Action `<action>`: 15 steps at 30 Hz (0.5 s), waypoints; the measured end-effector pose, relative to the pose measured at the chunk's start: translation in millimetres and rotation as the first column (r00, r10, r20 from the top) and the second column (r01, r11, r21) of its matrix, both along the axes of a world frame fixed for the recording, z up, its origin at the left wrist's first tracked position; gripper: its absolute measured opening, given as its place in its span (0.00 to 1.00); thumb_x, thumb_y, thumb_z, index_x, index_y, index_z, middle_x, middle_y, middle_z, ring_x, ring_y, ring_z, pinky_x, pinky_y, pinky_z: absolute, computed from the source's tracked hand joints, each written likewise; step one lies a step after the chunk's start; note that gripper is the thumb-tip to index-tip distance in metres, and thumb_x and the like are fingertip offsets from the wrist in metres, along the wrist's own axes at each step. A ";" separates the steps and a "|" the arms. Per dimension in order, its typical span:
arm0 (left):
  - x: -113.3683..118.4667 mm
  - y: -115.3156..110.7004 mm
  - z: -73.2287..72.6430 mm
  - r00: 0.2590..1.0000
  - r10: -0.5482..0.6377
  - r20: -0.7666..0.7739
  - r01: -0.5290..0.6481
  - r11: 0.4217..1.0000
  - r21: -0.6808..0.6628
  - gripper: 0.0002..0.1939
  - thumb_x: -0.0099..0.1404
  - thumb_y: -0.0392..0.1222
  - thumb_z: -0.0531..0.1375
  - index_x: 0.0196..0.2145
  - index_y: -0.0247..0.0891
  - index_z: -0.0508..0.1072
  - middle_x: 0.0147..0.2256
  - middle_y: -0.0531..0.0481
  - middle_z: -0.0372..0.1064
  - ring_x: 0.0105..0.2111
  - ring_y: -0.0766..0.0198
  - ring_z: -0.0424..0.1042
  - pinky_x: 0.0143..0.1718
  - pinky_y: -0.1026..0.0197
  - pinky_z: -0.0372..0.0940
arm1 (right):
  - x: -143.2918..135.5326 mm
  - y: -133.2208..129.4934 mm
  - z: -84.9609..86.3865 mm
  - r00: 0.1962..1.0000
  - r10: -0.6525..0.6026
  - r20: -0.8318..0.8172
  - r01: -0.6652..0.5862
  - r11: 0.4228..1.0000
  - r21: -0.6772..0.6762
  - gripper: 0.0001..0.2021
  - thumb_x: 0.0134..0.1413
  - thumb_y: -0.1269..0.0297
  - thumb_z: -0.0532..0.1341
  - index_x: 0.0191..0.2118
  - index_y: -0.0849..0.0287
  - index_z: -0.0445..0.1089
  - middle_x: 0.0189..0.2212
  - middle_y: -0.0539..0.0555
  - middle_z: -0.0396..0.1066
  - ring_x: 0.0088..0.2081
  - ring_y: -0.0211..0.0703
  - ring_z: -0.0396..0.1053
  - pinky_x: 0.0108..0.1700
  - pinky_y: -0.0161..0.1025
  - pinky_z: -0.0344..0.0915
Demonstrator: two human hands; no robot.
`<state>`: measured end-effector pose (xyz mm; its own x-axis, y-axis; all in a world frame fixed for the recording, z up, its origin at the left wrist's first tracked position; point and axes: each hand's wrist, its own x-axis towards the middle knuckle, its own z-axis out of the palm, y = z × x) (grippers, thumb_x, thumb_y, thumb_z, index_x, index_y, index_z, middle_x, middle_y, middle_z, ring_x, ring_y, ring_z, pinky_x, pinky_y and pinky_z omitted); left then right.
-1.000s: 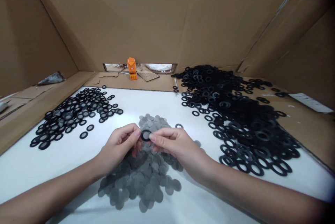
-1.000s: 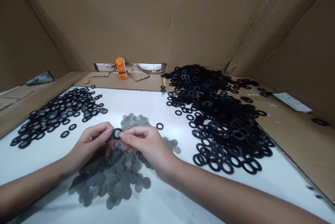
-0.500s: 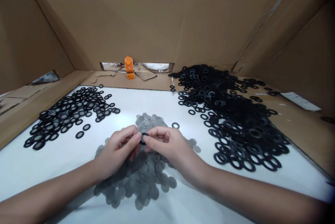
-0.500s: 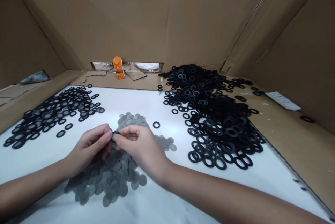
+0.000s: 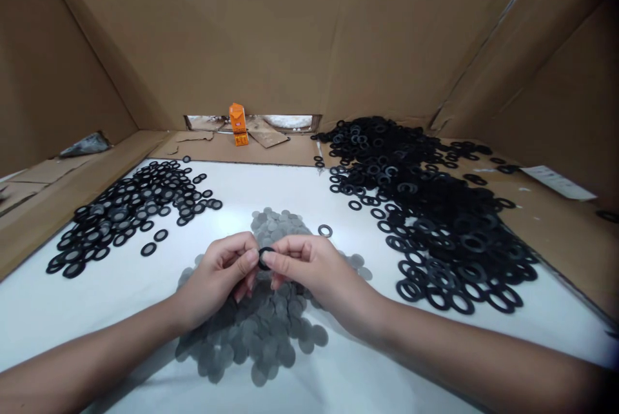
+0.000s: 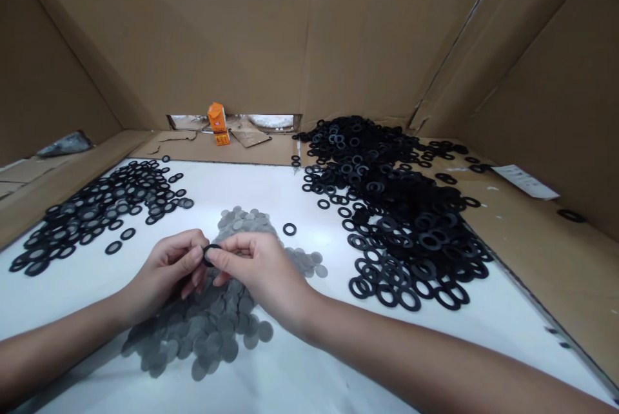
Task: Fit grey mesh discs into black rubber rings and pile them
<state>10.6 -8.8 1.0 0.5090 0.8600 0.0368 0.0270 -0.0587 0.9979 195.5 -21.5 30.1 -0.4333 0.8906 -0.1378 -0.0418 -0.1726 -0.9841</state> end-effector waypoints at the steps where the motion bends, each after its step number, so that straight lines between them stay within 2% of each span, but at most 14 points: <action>1: 0.3 0.2 0.0 1.000 0.004 0.000 -0.004 1.000 -0.002 0.16 0.67 0.50 0.53 0.27 0.36 0.63 0.20 0.57 0.61 0.16 0.74 0.58 0.18 0.70 0.52 | -0.5 0.6 0.5 1.000 -0.004 0.004 0.004 1.000 0.000 0.11 0.51 0.56 0.64 0.29 0.61 0.73 0.22 0.49 0.70 0.28 0.36 0.66 0.33 0.33 0.61; 6: 2.3 -1.7 3.4 0.998 0.045 -0.050 -0.042 0.997 0.066 0.17 0.68 0.50 0.52 0.26 0.36 0.62 0.20 0.57 0.60 0.16 0.74 0.57 0.18 0.69 0.53 | -3.2 2.6 0.6 0.998 -0.062 0.026 0.062 0.998 0.015 0.11 0.46 0.57 0.67 0.27 0.60 0.72 0.22 0.49 0.70 0.26 0.35 0.66 0.31 0.33 0.62; 11: 2.4 -6.9 5.6 0.990 0.102 -0.093 -0.084 0.979 0.186 0.17 0.68 0.48 0.51 0.25 0.37 0.61 0.18 0.56 0.59 0.16 0.73 0.57 0.17 0.69 0.51 | -4.0 -1.5 -3.2 0.998 -0.069 -0.011 0.069 0.997 0.033 0.09 0.49 0.59 0.65 0.30 0.60 0.72 0.22 0.48 0.70 0.26 0.34 0.66 0.31 0.32 0.62; 15: 2.4 -9.9 5.8 0.985 0.162 -0.068 -0.131 0.936 0.326 0.15 0.69 0.45 0.51 0.25 0.37 0.61 0.19 0.56 0.59 0.16 0.73 0.55 0.17 0.68 0.51 | -5.0 -5.8 -2.7 0.997 -0.060 -0.053 0.060 0.998 0.013 0.09 0.50 0.59 0.65 0.32 0.60 0.72 0.22 0.48 0.70 0.27 0.35 0.67 0.33 0.33 0.63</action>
<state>13.0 -18.7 6.8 0.3926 0.8758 0.2808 0.1503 -0.3623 0.9199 190.5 -27.3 27.3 -0.3853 0.9170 -0.1033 -0.1035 -0.1542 -0.9826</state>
